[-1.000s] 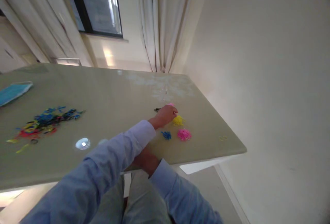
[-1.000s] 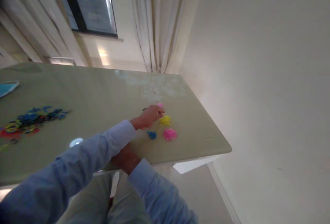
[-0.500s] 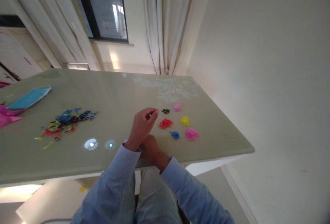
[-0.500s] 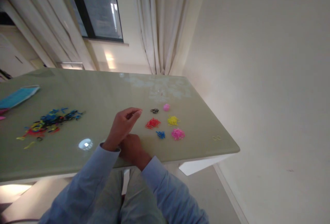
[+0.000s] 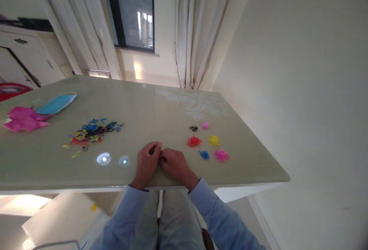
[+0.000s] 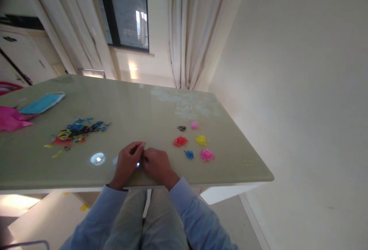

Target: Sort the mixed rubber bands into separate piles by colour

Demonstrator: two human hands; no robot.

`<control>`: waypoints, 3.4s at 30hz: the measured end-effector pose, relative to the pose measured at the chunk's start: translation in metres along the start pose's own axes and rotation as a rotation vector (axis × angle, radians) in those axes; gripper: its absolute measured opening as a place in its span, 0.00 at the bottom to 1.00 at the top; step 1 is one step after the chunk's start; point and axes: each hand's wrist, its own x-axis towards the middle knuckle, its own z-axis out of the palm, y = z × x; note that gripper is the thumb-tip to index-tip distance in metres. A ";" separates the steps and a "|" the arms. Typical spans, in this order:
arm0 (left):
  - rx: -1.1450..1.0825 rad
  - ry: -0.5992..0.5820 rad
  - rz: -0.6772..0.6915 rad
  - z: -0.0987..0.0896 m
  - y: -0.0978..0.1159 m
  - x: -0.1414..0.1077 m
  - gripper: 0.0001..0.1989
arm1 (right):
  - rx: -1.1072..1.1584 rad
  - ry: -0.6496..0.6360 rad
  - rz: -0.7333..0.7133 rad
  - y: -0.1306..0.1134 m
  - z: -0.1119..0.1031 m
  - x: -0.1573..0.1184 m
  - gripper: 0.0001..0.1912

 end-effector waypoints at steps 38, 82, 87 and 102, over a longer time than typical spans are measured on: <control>-0.979 0.058 -0.327 -0.024 -0.005 -0.003 0.08 | 0.465 -0.223 -0.316 -0.107 0.007 0.177 0.15; -1.507 0.133 -0.507 -0.031 -0.010 0.005 0.11 | 1.176 -0.332 0.131 -0.135 0.042 0.260 0.09; -1.549 0.115 -0.496 -0.032 -0.012 0.006 0.12 | 1.348 -0.371 0.202 -0.133 0.021 0.243 0.13; -1.498 0.075 -0.498 -0.039 -0.015 0.005 0.07 | 1.776 -0.194 0.178 -0.080 -0.051 0.119 0.12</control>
